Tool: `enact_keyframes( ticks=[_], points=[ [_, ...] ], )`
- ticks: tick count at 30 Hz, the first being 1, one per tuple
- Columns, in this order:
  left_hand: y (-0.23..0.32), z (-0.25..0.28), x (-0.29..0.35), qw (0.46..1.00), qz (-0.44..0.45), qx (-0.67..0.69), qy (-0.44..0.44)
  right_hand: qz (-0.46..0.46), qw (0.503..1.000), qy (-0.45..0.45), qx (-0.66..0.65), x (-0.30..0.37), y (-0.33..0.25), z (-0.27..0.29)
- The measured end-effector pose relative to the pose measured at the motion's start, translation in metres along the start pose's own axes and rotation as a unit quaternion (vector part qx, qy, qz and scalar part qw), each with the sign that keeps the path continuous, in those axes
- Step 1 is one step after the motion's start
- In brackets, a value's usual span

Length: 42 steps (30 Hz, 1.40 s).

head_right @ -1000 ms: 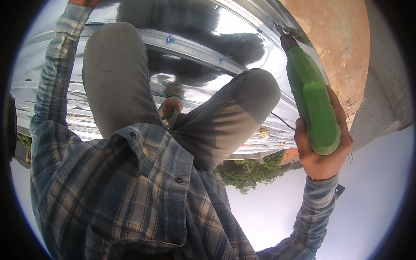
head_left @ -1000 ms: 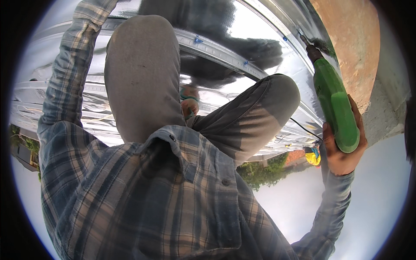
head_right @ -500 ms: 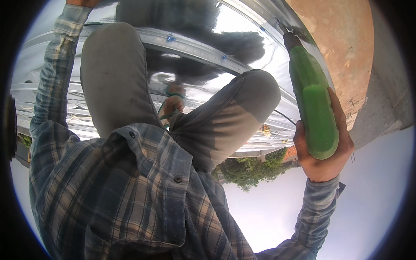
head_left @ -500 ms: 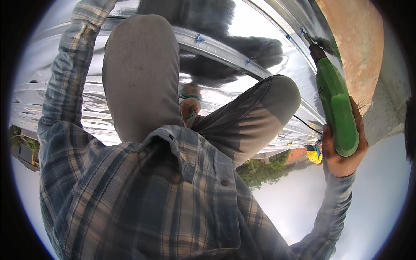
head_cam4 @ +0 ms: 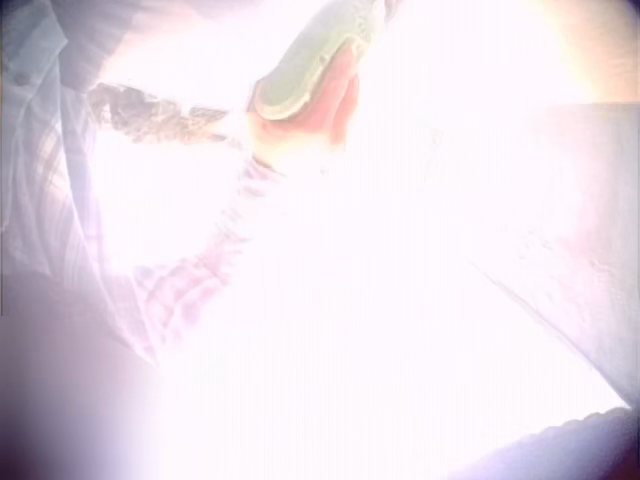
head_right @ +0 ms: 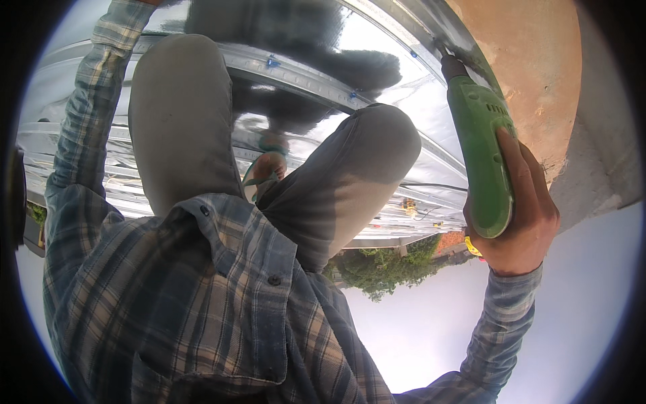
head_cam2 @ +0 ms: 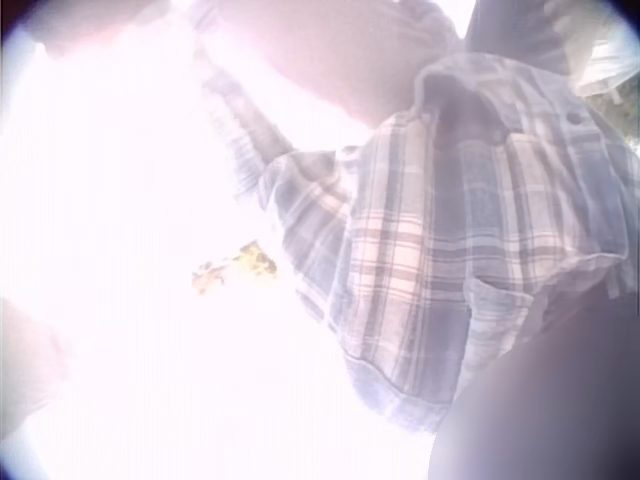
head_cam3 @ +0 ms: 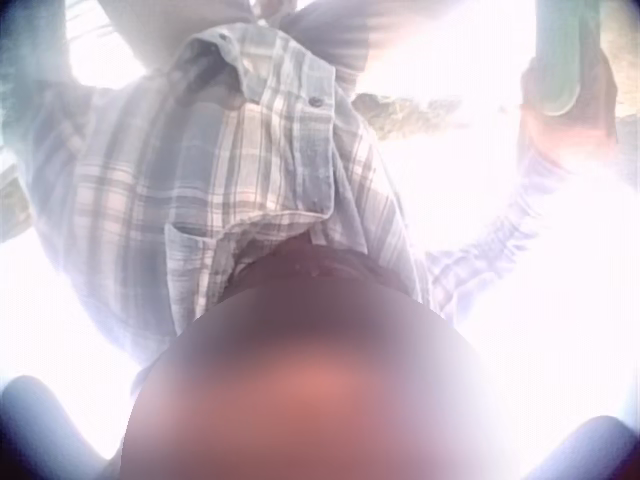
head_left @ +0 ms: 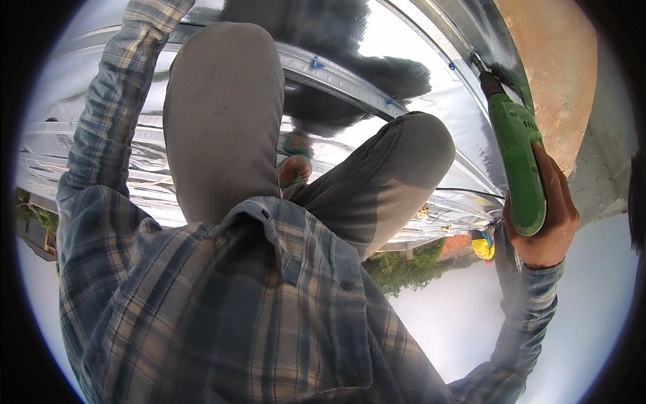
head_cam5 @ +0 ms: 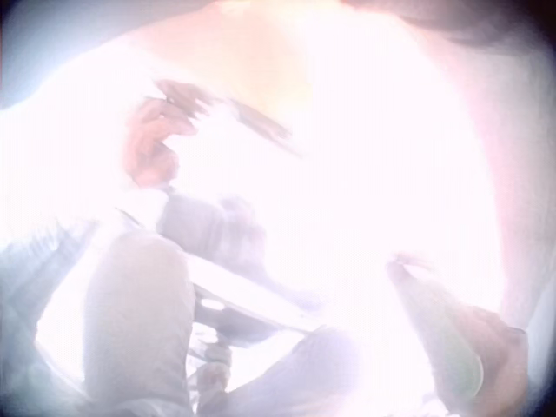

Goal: The person uses a green corded drill to fasten screws into silver metal roofing sheets on a sloped roof. They move along the roof surface, positioning screws and driving them into the sheet seams and ridges.

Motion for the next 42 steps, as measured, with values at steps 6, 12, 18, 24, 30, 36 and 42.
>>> enact_keyframes(
  ticks=[6, 12, 18, 24, 30, 36, 42],
  points=[
    [0.003, 0.003, 0.003, 0.979, 0.108, -0.121, -0.125, -0.03, 0.993, 0.035, -0.111, -0.004, 0.01, 0.0],
    [0.097, 0.048, -0.035, 0.899, 0.23, -0.185, -0.322, -0.108, 0.992, 0.055, -0.03, 0.027, 0.0, 0.023],
    [0.344, 0.26, -0.052, 0.756, 0.124, 0.504, -0.398, -0.08, 0.907, 0.16, -0.382, 0.157, -0.021, 0.004],
    [0.455, 0.266, 0.009, 0.709, 0.182, 0.288, -0.618, -0.153, 0.641, 0.085, -0.747, 0.237, -0.077, -0.134],
    [0.475, 0.265, 0.012, 0.735, 0.117, 0.287, -0.603, -0.131, 0.518, 0.081, -0.842, 0.26, -0.125, -0.254],
    [0.511, 0.245, 0.018, 0.692, 0.175, 0.114, -0.691, -0.038, 0.488, -0.02, -0.872, 0.233, -0.11, -0.266],
    [0.525, 0.219, 0.061, 0.719, 0.199, 0.109, -0.657, 0.029, 0.396, -0.086, -0.914, 0.209, -0.093, -0.277]
  ],
)
Point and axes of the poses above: each hand's wrist, its own x-axis away from the middle knuckle, its own z-axis out of the back of the hand, y = z × x, the point moved 4 cm from there along -x, towards the middle knuckle, and after that the axes turned 3 degrees about -z, right-handed, at the moved point
